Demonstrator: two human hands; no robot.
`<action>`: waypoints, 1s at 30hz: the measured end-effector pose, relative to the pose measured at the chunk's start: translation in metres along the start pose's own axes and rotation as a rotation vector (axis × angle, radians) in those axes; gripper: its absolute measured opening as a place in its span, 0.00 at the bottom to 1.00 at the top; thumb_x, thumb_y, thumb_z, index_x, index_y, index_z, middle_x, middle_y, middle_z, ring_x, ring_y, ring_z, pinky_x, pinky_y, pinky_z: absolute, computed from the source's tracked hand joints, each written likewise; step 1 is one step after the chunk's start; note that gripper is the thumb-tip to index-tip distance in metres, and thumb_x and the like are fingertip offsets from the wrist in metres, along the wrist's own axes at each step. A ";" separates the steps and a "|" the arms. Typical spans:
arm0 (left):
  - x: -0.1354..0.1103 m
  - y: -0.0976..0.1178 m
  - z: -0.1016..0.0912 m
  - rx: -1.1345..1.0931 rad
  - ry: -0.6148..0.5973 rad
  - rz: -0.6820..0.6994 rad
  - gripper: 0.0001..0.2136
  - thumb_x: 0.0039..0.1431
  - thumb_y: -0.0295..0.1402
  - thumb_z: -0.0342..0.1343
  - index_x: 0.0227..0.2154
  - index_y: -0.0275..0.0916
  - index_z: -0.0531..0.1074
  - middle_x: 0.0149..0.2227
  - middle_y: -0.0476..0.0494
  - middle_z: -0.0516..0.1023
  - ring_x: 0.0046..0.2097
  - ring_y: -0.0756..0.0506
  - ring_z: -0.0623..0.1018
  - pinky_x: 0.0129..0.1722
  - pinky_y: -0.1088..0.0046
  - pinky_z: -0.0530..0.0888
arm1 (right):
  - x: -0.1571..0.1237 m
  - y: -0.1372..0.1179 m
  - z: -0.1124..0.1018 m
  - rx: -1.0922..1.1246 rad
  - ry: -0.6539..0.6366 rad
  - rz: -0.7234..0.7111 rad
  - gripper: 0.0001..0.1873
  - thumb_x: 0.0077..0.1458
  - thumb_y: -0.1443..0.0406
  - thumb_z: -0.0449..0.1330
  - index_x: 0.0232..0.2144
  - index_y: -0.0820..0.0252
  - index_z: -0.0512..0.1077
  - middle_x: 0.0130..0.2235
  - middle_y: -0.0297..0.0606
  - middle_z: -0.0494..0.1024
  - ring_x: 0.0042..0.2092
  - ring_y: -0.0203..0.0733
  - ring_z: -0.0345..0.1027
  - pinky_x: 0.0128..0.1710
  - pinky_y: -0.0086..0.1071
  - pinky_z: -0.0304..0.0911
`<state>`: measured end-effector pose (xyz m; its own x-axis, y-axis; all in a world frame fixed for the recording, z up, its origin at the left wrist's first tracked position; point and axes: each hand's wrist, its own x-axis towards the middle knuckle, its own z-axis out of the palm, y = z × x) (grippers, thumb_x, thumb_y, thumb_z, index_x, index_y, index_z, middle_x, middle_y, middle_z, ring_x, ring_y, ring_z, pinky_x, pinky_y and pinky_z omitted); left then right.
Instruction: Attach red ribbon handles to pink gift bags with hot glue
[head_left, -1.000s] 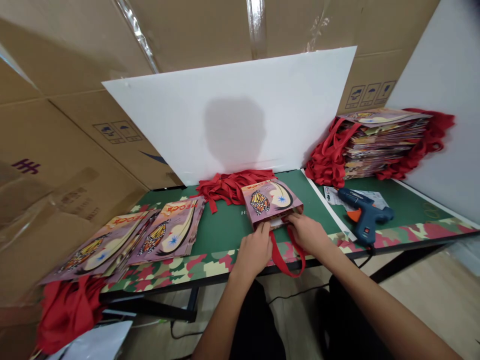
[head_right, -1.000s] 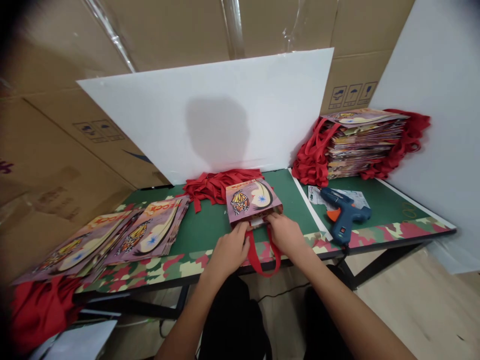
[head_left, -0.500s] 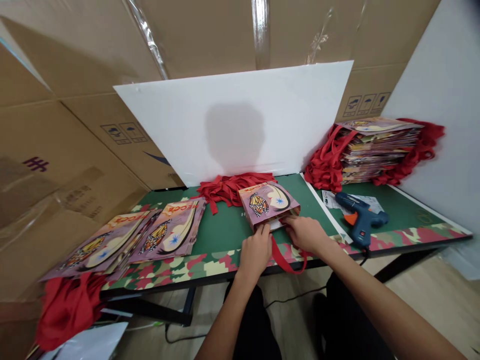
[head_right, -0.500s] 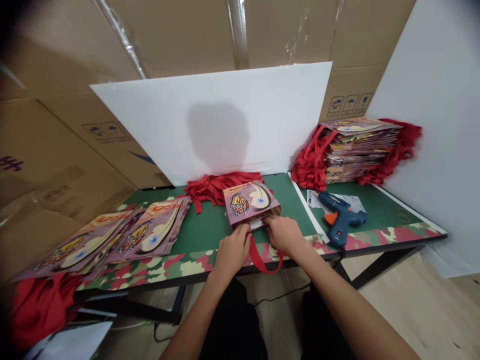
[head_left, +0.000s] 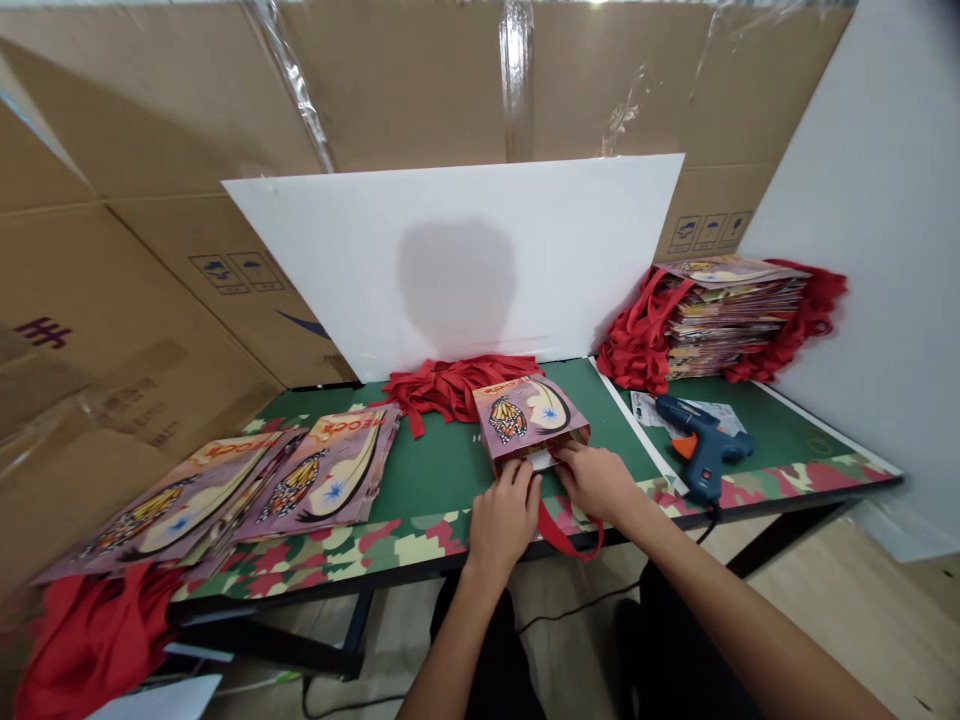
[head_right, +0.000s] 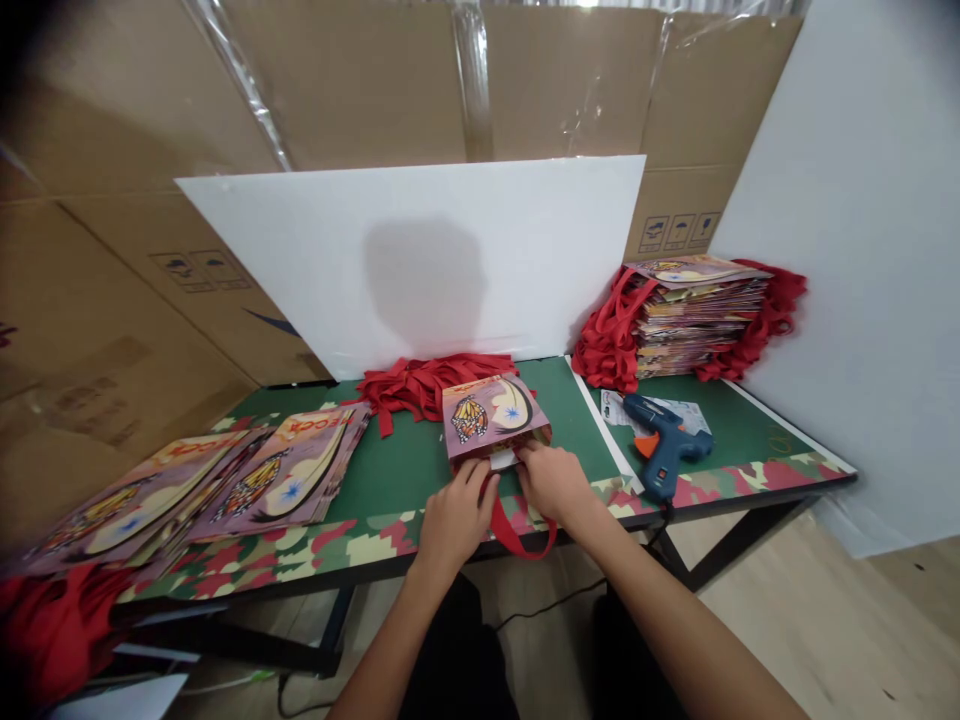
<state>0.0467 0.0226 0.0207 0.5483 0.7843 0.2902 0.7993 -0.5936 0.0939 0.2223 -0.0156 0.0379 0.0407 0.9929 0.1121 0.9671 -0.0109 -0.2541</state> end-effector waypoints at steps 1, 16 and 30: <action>-0.001 -0.001 0.002 -0.009 0.053 0.009 0.15 0.74 0.37 0.44 0.51 0.42 0.75 0.54 0.42 0.77 0.44 0.42 0.81 0.32 0.67 0.72 | 0.000 0.000 0.001 0.009 0.006 -0.001 0.17 0.69 0.63 0.49 0.50 0.58 0.75 0.54 0.42 0.78 0.46 0.47 0.77 0.38 0.33 0.63; 0.019 -0.013 0.019 -0.368 0.498 0.132 0.19 0.68 0.29 0.53 0.60 0.40 0.60 0.69 0.29 0.50 0.74 0.32 0.49 0.68 0.45 0.62 | -0.010 0.008 0.022 0.235 0.120 -0.174 0.21 0.70 0.59 0.53 0.56 0.67 0.72 0.61 0.50 0.73 0.64 0.50 0.64 0.66 0.43 0.54; 0.021 -0.023 0.024 -0.499 0.435 0.072 0.18 0.63 0.33 0.59 0.55 0.42 0.67 0.67 0.34 0.58 0.73 0.32 0.55 0.68 0.45 0.63 | -0.076 0.088 -0.038 0.054 0.331 0.959 0.38 0.65 0.41 0.45 0.50 0.69 0.74 0.51 0.63 0.76 0.53 0.66 0.73 0.53 0.55 0.66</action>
<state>0.0458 0.0566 0.0017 0.3636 0.6570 0.6604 0.4973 -0.7364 0.4588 0.3134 -0.0967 0.0439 0.8688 0.4856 0.0962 0.4780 -0.7721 -0.4188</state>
